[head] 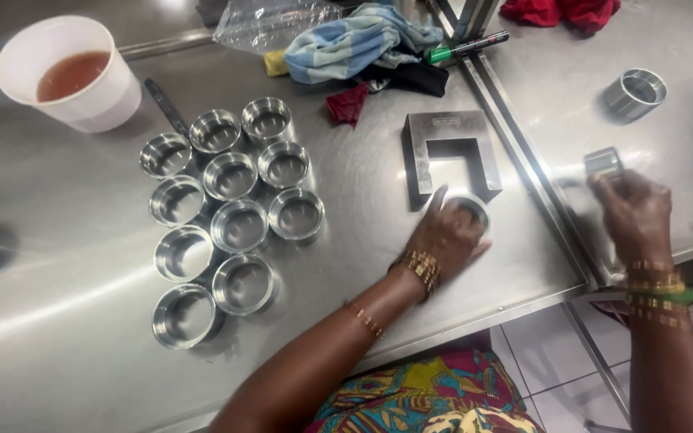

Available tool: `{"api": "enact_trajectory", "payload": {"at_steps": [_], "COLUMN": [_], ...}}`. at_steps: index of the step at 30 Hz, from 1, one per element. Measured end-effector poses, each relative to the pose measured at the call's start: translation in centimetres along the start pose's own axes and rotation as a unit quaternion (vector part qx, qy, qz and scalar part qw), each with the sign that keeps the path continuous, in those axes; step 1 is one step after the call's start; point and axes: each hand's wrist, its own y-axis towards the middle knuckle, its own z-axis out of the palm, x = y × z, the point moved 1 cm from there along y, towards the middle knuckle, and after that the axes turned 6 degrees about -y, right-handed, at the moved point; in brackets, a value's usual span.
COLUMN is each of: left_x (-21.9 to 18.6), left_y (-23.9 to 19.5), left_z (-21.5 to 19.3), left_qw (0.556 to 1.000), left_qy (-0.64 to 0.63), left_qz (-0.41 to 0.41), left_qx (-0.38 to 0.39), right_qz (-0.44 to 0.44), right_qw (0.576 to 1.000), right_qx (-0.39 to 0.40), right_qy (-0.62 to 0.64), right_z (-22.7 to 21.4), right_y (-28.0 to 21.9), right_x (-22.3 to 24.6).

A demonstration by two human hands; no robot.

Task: The person is seen inspecting metal rings on a stainless steel table, marking them with a green marker, and wiping them clean with a cloth.

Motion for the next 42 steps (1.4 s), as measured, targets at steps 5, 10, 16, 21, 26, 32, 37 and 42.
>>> {"api": "enact_trajectory", "payload": {"at_steps": [5, 10, 16, 21, 26, 32, 37, 42], "left_x": [-1.2, 2.6, 4.5, 5.1, 5.0, 3.5, 3.0, 1.9], "left_y": [-8.5, -14.1, -16.9, -17.4, -16.1, -10.6, -1.9, 3.7], "left_z": [-6.1, -9.1, -12.2, -13.0, -13.5, -14.1, -4.6, 0.9], "left_qw": [0.981, 0.968, 0.951, 0.947, 0.941, 0.97, 0.991, 0.986], "left_qy": [-0.09, -0.059, -0.029, -0.028, -0.019, 0.003, -0.022, 0.057], "left_qz": [-0.08, -0.159, -0.254, -0.276, -0.297, -0.241, -0.117, -0.073], "left_qx": [0.153, 0.186, 0.172, 0.159, 0.159, 0.038, -0.067, -0.14], "right_qz": [-0.235, -0.356, -0.317, -0.314, -0.334, -0.326, -0.255, -0.186], "right_qw": [0.955, 0.923, 0.938, 0.942, 0.938, 0.939, 0.963, 0.946], "right_qx": [0.123, 0.146, 0.138, 0.109, 0.085, 0.097, -0.057, -0.191], "right_qy": [0.129, 0.028, -0.017, -0.047, -0.046, 0.046, 0.065, -0.186], "right_z": [-1.1, 3.2, 7.0, 8.1, 10.2, 6.7, 4.2, 5.1], "right_y": [-8.0, -9.4, -6.9, -5.2, -3.4, -2.9, 5.9, 18.5], "right_x": [9.4, 12.8, 14.7, 16.0, 14.7, 16.4, 9.6, -4.2]}}
